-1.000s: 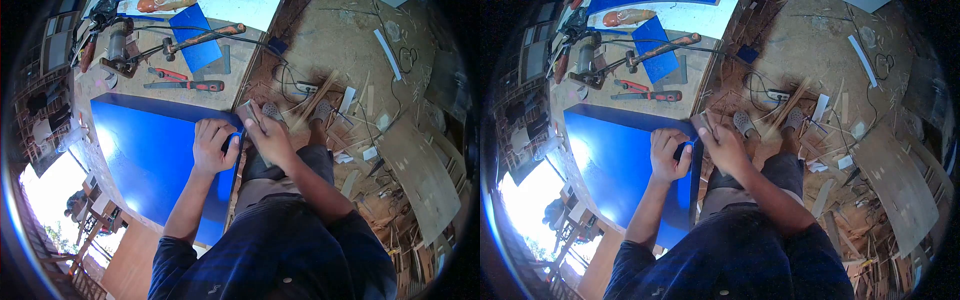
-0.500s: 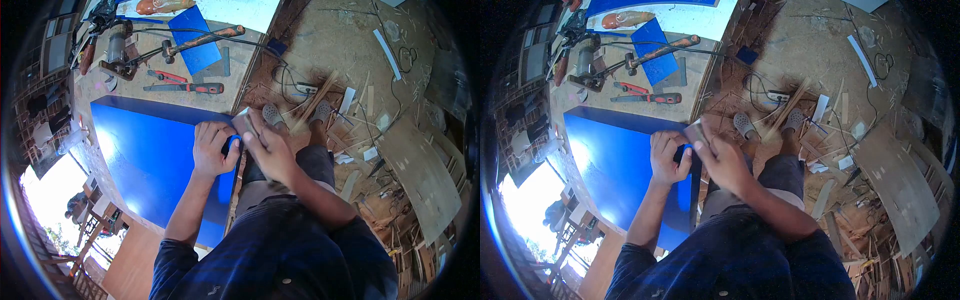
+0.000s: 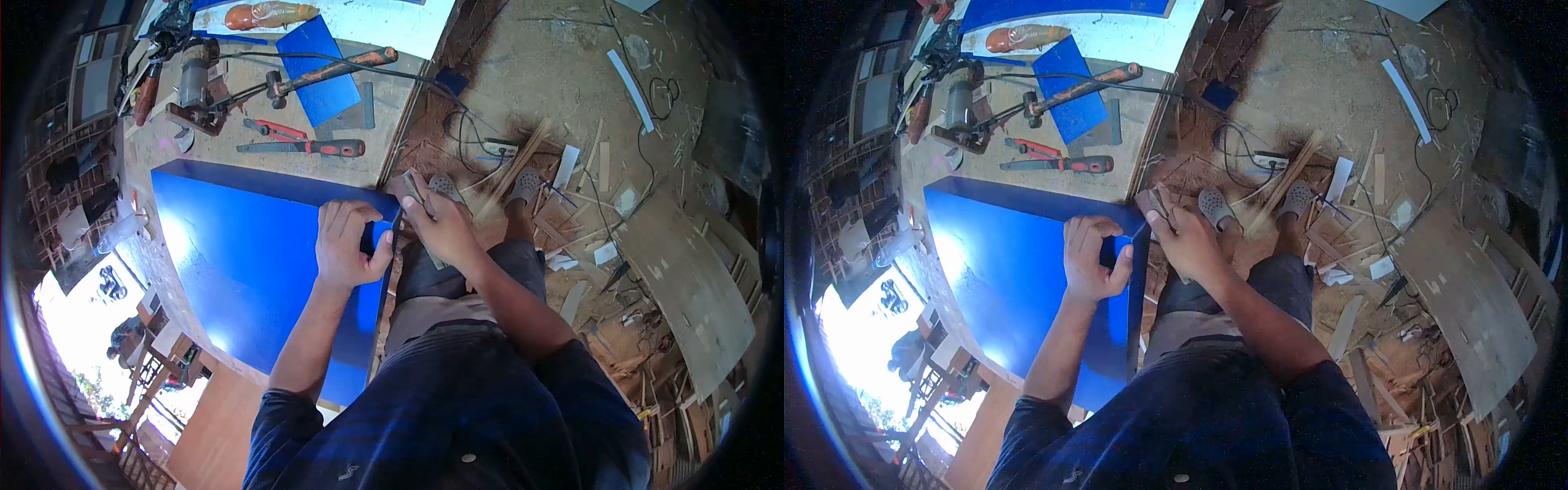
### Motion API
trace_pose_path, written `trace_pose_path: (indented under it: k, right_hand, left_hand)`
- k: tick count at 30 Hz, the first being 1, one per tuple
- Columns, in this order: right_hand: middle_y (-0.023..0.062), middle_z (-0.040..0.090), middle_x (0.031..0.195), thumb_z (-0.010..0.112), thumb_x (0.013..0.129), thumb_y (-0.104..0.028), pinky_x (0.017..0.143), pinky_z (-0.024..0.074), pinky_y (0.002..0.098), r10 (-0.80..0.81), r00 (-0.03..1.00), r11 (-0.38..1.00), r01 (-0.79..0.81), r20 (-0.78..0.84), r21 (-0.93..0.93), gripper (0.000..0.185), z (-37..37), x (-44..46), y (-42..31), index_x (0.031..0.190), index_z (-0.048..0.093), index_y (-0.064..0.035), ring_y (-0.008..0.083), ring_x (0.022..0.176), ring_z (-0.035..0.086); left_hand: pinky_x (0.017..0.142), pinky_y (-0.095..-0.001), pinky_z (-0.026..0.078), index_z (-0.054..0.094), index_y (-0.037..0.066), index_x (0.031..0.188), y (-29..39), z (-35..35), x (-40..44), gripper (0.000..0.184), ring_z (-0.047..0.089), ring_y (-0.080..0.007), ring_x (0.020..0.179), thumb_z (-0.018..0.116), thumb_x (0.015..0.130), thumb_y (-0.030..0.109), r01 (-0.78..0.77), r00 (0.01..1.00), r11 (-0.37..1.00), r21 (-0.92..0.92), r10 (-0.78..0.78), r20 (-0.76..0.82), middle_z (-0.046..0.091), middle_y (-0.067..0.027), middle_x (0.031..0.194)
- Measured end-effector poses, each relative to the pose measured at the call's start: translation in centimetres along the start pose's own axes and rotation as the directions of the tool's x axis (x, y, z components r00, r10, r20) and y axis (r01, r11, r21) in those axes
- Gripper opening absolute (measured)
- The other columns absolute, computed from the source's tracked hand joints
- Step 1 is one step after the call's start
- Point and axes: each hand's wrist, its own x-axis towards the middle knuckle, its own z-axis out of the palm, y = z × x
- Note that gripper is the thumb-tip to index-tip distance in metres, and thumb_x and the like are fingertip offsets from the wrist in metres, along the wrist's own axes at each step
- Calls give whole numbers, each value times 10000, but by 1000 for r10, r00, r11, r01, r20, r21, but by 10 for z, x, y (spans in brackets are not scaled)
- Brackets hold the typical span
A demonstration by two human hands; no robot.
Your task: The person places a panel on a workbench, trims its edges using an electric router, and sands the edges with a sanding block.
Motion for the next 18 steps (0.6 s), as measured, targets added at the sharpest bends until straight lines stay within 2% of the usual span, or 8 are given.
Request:
trace_pose_path:
  k: [2,3,5,8,10,13,16,18]
  right_hand:
    - [321,750,1056,623,1150,-441,901,569,521,83,994,996,-80,73,-38,624,-7,2,-10,1634,563,-51,469,1011,762]
    - [317,749,1047,619,1153,-438,899,572,510,5,998,998,-9,60,58,633,-10,-12,-22,1652,545,-56,461,994,760]
    - [313,750,1043,619,1154,-433,899,573,505,-189,980,981,191,-53,28,636,-3,-28,-23,1659,535,-57,457,988,761]
    - [300,759,1064,642,1141,-444,936,575,494,-137,987,985,145,-79,97,621,7,-19,-8,1634,585,-69,450,1006,761]
    - [303,769,1114,656,1132,-460,959,573,488,74,997,982,-74,10,171,613,21,11,33,1611,622,-78,449,1049,766]
    - [300,783,1243,671,1120,-491,1013,575,457,115,993,983,-110,-26,146,619,30,45,80,1594,652,-94,414,1162,780]
    - [286,767,1370,673,1119,-496,1078,567,422,118,974,965,-66,-194,253,648,53,45,141,1626,615,-97,371,1284,764]
    - [276,761,1402,674,1119,-486,1113,554,411,177,965,967,-134,-192,218,659,28,26,139,1645,591,-99,353,1323,750]
  left_hand:
    - [896,-475,487,682,65,1033,1,0,1,262,660,-354,939,805,866,224,-2,1000,1000,2,2,0,718,-130,1038]
    - [898,-475,488,683,65,1033,1,0,1,263,662,-354,943,807,866,227,-5,1000,1000,3,5,-1,719,-129,1039]
    - [902,-475,490,686,66,1034,1,1,1,268,665,-352,949,811,866,233,3,1000,1000,10,-4,3,721,-125,1041]
    - [896,-470,489,681,63,1034,2,0,3,278,672,-348,943,815,869,242,-8,1000,1000,26,7,14,727,-118,1032]
    - [877,-459,484,667,55,1027,2,0,4,288,680,-343,924,818,877,248,-51,999,998,41,50,22,732,-114,1010]
    - [871,-445,523,699,52,1008,6,0,9,248,728,-322,940,815,872,225,-110,993,992,59,107,43,762,-103,1005]
    - [885,-439,568,753,36,1022,14,1,23,180,774,-306,989,770,919,184,-109,971,989,97,86,221,797,-115,1031]
    - [894,-447,586,776,35,1064,24,11,31,180,783,-325,1029,712,969,174,-136,858,935,326,-53,510,815,-117,1092]
